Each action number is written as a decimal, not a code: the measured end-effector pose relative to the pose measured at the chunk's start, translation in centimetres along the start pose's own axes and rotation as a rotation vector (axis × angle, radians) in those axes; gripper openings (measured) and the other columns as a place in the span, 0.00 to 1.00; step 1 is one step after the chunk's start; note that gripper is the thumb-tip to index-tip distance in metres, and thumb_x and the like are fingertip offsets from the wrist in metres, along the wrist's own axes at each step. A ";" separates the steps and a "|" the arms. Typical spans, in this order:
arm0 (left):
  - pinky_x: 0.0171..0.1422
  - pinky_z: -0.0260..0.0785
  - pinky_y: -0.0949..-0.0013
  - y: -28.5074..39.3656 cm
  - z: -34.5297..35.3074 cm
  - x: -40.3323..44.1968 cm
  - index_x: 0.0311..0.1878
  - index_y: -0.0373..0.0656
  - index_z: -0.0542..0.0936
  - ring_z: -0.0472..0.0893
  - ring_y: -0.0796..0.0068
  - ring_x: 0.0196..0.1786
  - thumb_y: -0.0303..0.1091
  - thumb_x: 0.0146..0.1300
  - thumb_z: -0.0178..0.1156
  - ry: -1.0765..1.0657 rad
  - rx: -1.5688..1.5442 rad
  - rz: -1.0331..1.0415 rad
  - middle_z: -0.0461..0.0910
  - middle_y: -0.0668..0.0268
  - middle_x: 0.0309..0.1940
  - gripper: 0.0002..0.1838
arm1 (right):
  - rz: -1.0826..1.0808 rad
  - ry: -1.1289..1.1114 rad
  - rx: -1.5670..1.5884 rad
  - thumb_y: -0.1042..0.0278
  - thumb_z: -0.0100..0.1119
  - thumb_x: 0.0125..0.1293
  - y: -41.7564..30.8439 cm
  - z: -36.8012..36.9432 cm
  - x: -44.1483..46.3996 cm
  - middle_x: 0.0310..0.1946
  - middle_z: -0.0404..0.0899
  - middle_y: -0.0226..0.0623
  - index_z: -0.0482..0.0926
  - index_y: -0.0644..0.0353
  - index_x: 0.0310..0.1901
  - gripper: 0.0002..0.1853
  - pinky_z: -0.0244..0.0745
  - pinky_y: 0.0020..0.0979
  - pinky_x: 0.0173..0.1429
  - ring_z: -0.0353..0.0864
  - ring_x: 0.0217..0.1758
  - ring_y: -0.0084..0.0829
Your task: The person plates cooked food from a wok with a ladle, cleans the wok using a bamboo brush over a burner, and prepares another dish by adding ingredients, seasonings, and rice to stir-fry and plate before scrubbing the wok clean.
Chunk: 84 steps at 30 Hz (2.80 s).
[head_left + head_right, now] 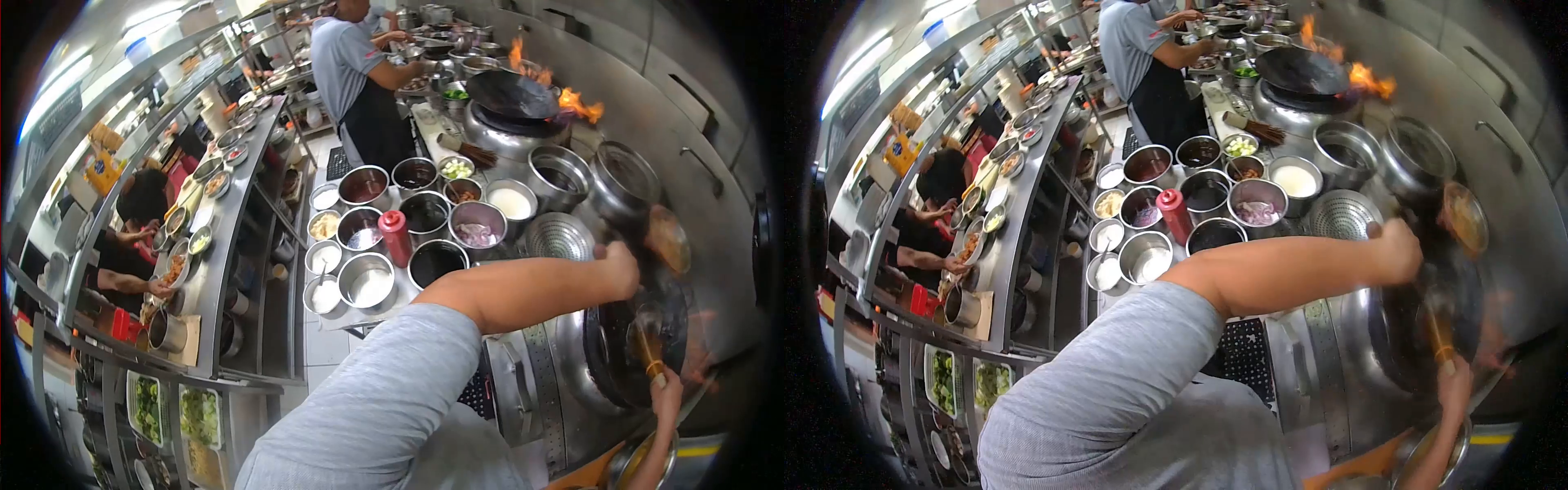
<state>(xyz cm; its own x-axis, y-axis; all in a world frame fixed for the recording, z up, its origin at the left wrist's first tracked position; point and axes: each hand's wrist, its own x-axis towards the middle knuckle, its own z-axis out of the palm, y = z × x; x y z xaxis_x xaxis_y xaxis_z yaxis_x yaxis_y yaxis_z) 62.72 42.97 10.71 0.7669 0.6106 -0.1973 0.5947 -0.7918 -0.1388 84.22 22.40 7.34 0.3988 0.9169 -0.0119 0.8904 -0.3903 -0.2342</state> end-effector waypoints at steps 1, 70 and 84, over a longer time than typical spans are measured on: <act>0.46 0.72 0.50 0.2 -0.2 -0.5 0.49 0.50 0.84 0.81 0.60 0.51 0.38 0.58 0.59 -0.001 -0.026 -0.005 0.82 0.66 0.49 0.16 | -0.017 0.132 -0.074 0.72 0.55 0.58 0.8 0.8 -0.4 0.44 0.78 0.57 0.74 0.68 0.55 0.22 0.70 0.43 0.54 0.77 0.48 0.54; 0.57 0.68 0.58 -12.2 29.1 -10.8 0.52 0.24 0.72 0.79 0.52 0.49 0.44 0.48 0.71 0.048 -1.367 -0.666 0.79 0.43 0.45 0.35 | 0.213 -0.051 0.091 0.56 0.68 0.50 1.1 1.1 13.6 0.39 0.82 0.46 0.81 0.48 0.50 0.23 0.77 0.39 0.48 0.83 0.43 0.42; 0.52 0.73 0.57 -2.0 15.8 -6.4 0.58 0.48 0.72 0.79 0.66 0.48 0.59 0.69 0.43 -0.320 -2.431 -0.281 0.77 0.62 0.52 0.27 | 0.110 -0.307 0.017 0.53 0.68 0.52 -2.7 -6.5 0.7 0.40 0.83 0.43 0.81 0.56 0.49 0.23 0.75 0.35 0.49 0.83 0.44 0.37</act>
<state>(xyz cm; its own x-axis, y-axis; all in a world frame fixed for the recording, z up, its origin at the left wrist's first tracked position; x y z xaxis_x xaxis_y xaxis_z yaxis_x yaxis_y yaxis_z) 52.78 40.51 -3.06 0.7518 0.4511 -0.4809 -0.0761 0.7838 0.6163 83.50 23.59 14.32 0.4055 0.8525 -0.3299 0.8407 -0.4895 -0.2315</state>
